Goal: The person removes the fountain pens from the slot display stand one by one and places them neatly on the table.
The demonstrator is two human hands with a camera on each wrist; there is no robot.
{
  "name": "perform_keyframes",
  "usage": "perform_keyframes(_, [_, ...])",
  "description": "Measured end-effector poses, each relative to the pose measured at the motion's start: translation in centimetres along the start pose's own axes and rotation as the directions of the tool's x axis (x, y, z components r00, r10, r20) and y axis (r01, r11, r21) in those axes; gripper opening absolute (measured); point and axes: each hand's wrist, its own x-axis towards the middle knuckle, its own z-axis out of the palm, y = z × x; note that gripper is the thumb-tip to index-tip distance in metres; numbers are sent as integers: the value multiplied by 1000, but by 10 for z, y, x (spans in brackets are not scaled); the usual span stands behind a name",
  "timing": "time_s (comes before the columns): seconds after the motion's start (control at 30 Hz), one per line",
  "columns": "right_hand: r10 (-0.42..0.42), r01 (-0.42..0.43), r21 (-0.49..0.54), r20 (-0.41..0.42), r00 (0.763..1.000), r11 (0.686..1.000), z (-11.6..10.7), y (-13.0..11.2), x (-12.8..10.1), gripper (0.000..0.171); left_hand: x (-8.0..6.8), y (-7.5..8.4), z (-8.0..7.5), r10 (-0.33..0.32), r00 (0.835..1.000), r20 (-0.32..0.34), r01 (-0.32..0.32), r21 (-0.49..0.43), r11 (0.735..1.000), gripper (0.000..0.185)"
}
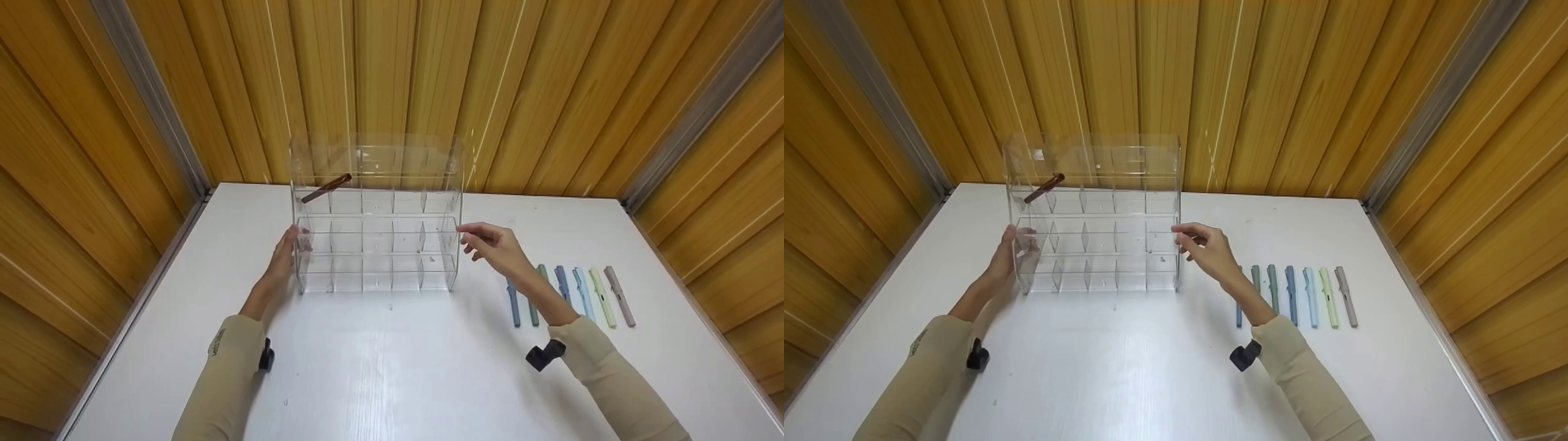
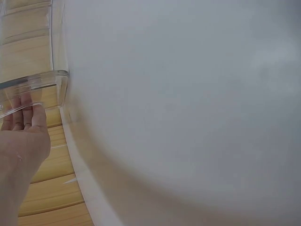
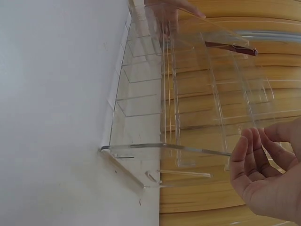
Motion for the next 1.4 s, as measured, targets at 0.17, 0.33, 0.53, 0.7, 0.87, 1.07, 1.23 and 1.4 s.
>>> perform_keyframes(0.17, [-1,0,17,33,999,1000,15,-7,10,33,0,2,-1,-9,1000,-2,9,-47,999,88])
perform_keyframes(0.33, [-13,11,36,64,998,999,26,-13,23,33,3,6,-5,-33,999,20,35,-69,997,86])
perform_keyframes(0.53, [-8,3,63,78,997,998,37,-21,37,31,7,11,-12,-74,995,62,79,-72,994,87])
perform_keyframes(0.7, [-34,26,76,98,995,997,47,-26,43,30,7,9,-16,-60,995,85,68,-97,993,93])
perform_keyframes(0.87, [-55,43,100,117,992,994,56,-29,48,30,7,6,-14,11,997,71,-3,-101,995,83])
perform_keyframes(1.07, [-71,58,146,85,994,988,71,-33,53,27,6,6,-13,34,997,72,-28,-82,996,72])
perform_keyframes(1.23, [-104,96,206,33,994,974,89,-40,57,27,4,8,-14,14,997,73,-9,-64,998,73])
perform_keyframes(1.4, [-126,113,256,33,992,960,98,-50,58,30,2,7,-10,11,997,72,-7,-66,998,76])
